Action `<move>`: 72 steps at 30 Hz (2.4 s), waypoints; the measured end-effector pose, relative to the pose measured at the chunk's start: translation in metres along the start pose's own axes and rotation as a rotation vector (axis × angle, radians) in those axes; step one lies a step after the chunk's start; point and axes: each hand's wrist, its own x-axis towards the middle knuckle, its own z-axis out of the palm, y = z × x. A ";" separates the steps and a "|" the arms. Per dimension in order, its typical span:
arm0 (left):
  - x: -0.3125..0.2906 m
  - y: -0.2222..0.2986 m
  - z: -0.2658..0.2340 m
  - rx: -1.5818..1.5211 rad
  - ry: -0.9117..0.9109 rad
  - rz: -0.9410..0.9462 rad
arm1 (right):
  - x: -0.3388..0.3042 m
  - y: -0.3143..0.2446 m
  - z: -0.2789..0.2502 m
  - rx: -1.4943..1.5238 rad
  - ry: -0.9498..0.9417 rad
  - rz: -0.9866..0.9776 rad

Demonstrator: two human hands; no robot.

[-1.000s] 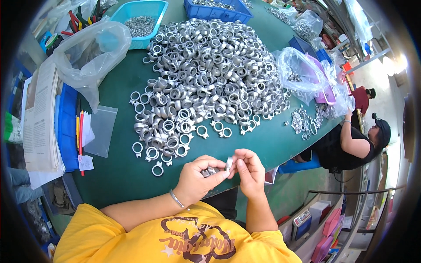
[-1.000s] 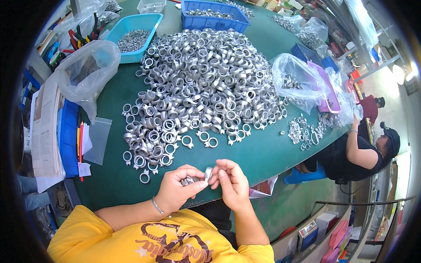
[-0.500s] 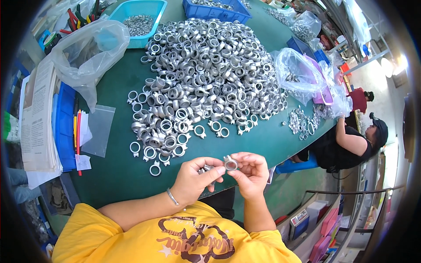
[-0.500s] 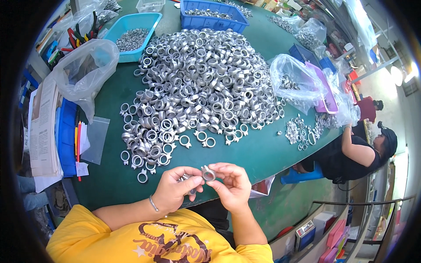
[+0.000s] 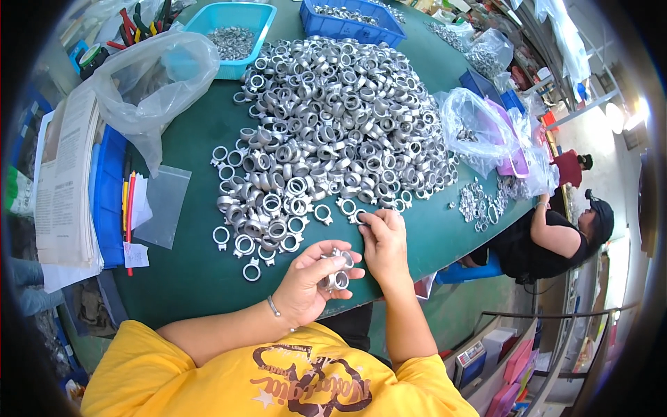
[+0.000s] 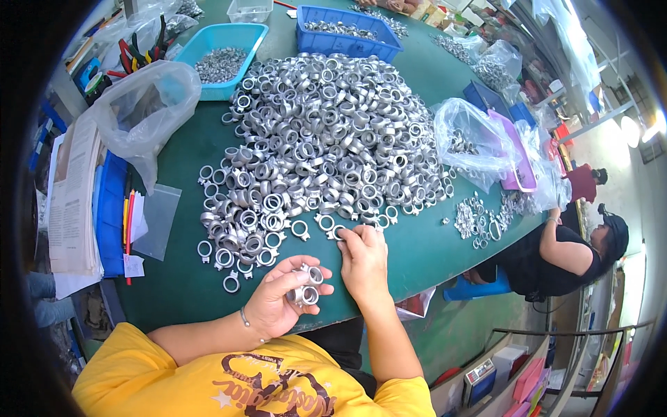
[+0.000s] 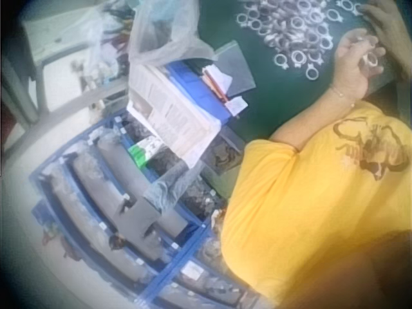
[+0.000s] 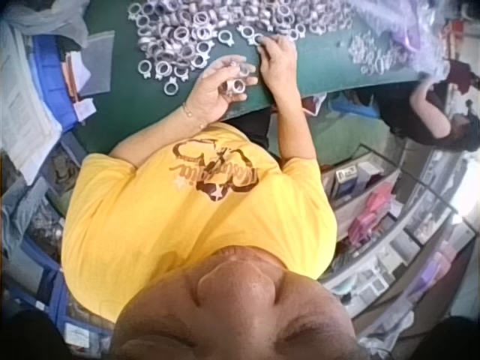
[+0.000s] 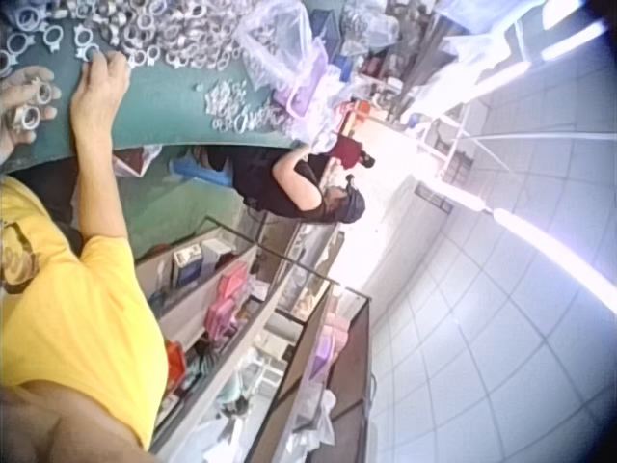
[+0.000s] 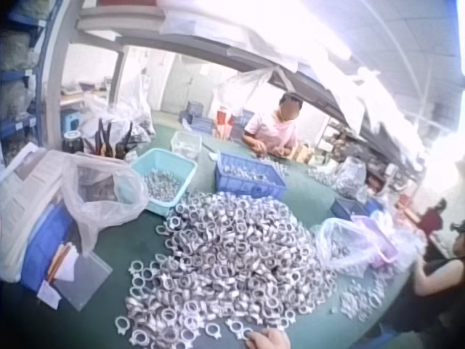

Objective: The person uses both hands to pick up small silver metal rings and inserts a smaller cylindrical component into each ring before placing the assembled piece into a plastic bag.

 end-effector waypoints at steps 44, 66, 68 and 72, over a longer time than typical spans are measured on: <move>0.000 -0.014 -0.006 0.870 -0.065 0.478 | -0.046 -0.022 -0.022 1.290 -0.042 0.363; 0.001 -0.002 -0.007 0.069 -0.008 -0.083 | 0.014 -0.013 0.003 0.174 0.073 0.027; 0.001 0.000 -0.004 0.056 -0.034 -0.068 | 0.017 -0.007 0.016 0.029 -0.022 0.010; 0.001 -0.002 -0.002 0.094 -0.001 -0.001 | 0.008 -0.007 0.013 0.198 -0.031 0.106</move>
